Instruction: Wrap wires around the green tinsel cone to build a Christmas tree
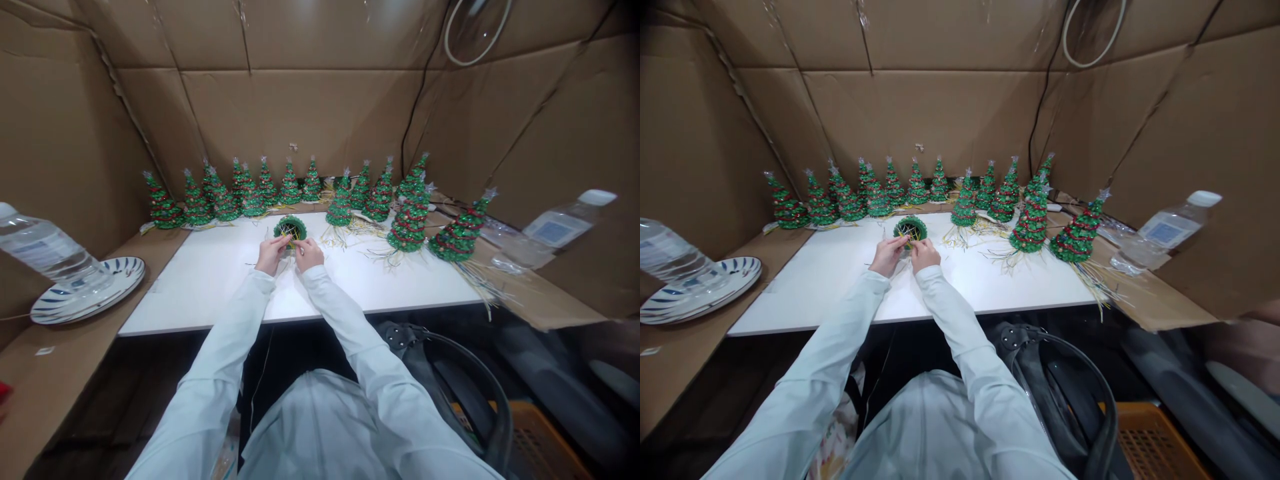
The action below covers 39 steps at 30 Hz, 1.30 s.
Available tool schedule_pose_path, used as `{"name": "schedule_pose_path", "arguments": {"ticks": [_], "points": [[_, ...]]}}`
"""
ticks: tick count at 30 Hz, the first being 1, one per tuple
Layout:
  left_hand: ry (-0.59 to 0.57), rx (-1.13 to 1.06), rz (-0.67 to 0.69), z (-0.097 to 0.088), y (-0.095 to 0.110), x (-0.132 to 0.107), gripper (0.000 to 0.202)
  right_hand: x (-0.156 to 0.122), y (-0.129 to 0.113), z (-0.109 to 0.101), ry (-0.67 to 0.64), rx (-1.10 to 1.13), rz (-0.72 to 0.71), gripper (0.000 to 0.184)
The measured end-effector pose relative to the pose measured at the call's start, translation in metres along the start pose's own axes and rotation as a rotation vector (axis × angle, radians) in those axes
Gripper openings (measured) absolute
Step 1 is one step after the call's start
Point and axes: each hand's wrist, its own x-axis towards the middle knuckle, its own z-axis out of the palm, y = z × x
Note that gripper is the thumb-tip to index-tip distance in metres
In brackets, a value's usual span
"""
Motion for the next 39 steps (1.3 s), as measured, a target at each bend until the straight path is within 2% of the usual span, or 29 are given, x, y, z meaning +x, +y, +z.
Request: {"name": "schedule_pose_path", "arguments": {"ticks": [3, 9, 13, 19, 27, 31, 36, 39], "points": [[0.029, -0.032, 0.020, -0.001, 0.000, 0.001, 0.030, -0.003, -0.002, -0.002, 0.022, -0.055, -0.038, 0.030], [0.051, -0.034, 0.047, -0.002, -0.001, 0.002, 0.028, -0.004, -0.001, -0.003, -0.325, -0.289, -0.216, 0.022], [0.047, -0.061, 0.052, -0.002, -0.001, 0.002, 0.025, -0.004, -0.003, -0.003, -0.376, -0.364, -0.237, 0.021], [0.076, -0.073, 0.033, -0.003, -0.001, 0.003, 0.022, -0.004, 0.000, -0.003, -0.312, -0.288, -0.246, 0.019], [0.072, 0.007, 0.057, -0.002, 0.000, 0.000, 0.030, 0.003, 0.007, -0.005, -0.055, 0.217, -0.122, 0.015], [0.042, 0.100, 0.058, 0.001, 0.000, -0.004, 0.033, 0.005, 0.007, -0.003, -0.029, 0.372, 0.014, 0.019], [-0.045, 0.129, 0.045, 0.003, -0.004, -0.005, 0.036, 0.010, 0.008, 0.002, 0.042, 0.427, 0.110, 0.023], [-0.041, 0.124, 0.036, 0.004, -0.005, -0.006, 0.038, 0.011, 0.007, 0.004, 0.069, 0.321, 0.112, 0.025]]}}
